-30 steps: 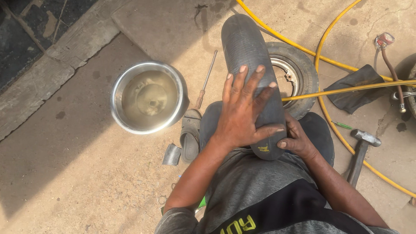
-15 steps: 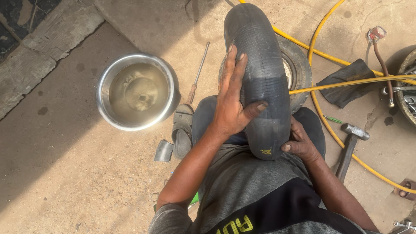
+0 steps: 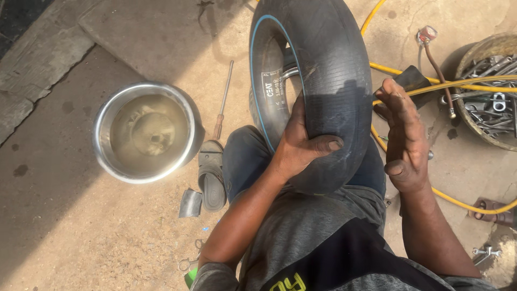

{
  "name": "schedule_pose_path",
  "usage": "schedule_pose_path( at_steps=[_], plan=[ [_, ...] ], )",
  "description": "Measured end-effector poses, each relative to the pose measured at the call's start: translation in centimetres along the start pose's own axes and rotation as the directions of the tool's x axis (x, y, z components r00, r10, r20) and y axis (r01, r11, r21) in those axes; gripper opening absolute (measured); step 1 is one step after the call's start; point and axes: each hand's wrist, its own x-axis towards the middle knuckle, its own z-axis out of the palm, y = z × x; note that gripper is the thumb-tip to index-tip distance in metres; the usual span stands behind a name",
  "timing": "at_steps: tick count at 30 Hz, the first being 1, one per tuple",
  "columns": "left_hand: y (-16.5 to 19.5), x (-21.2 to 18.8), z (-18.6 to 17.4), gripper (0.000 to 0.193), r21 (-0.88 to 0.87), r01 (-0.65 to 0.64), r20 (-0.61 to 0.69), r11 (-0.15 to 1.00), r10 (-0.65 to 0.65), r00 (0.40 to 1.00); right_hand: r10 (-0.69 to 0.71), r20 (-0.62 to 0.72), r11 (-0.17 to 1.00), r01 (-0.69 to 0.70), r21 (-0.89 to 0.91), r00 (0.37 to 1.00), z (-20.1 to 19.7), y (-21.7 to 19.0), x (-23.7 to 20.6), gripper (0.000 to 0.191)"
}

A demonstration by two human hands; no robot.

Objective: The person removes the inner tube from a motorcycle tire using tire levers and a screwdriver. They then inspect the inner tube and the tire interior, likely checking for punctures or damage.

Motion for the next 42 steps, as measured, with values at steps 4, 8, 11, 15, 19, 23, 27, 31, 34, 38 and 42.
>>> schedule_pose_path(
  at_steps=[4, 8, 11, 15, 19, 23, 27, 31, 34, 38, 42],
  plan=[
    [-0.5, 0.3, 0.6, 0.143, 0.051, -0.063, 0.066, 0.997, 0.06, 0.996, -0.225, 0.083, 0.881, 0.239, -0.409, 0.971, 0.5, -2.3, 1.5, 0.106],
    [-1.5, 0.3, 0.8, 0.136, 0.1, 0.047, 0.052, 0.994, -0.052, 0.997, -0.301, 0.207, 0.746, 0.365, -0.557, 0.931, 1.8, -1.5, 2.0, 0.106],
    [-2.7, 0.5, 1.0, 0.135, 0.073, 0.028, 0.056, 0.997, -0.032, 0.998, -0.337, 0.215, 0.718, 0.398, -0.571, 0.917, 2.4, -0.1, 1.6, 0.103],
    [-4.4, 0.8, 1.3, 0.141, -0.024, 0.051, 0.076, 0.998, -0.05, 0.996, -0.412, 0.099, 0.728, 0.392, -0.563, 0.906, 2.2, 1.5, 0.4, 0.095],
    [-5.4, 1.0, 1.4, 0.148, 0.128, 0.059, 0.085, 0.99, -0.071, 0.994, -0.504, -0.047, 0.762, 0.418, -0.493, 0.863, 2.3, 2.6, -1.0, 0.087],
    [-5.4, 1.1, 1.6, 0.154, 0.177, 0.132, 0.079, 0.975, -0.148, 0.986, -0.458, -0.158, 0.815, 0.342, -0.469, 0.875, 2.6, 3.2, -1.5, 0.091],
    [-5.1, 1.1, 1.7, 0.152, 0.173, 0.136, 0.08, 0.975, -0.151, 0.985, -0.451, -0.148, 0.822, 0.345, -0.452, 0.88, 2.5, 3.4, -1.4, 0.095],
    [-5.0, 1.1, 1.8, 0.149, 0.178, 0.185, 0.059, 0.967, -0.198, 0.979, -0.466, -0.084, 0.768, 0.356, -0.532, 0.881, 2.4, 3.7, -1.5, 0.093],
    [-5.1, 1.0, 1.9, 0.147, 0.199, 0.19, 0.048, 0.961, -0.204, 0.978, -0.486, -0.27, 0.818, 0.325, -0.474, 0.831, 2.6, 4.1, -1.7, 0.087],
    [-5.4, 0.8, 2.0, 0.144, 0.202, 0.177, 0.058, 0.963, -0.192, 0.98, -0.447, -0.285, 0.832, 0.277, -0.482, 0.848, 2.8, 4.6, -2.2, 0.088],
    [-5.6, 0.7, 2.1, 0.142, 0.203, 0.169, 0.066, 0.964, -0.186, 0.98, -0.48, -0.205, 0.79, 0.318, -0.525, 0.853, 2.2, 4.4, -2.4, 0.088]
  ],
)
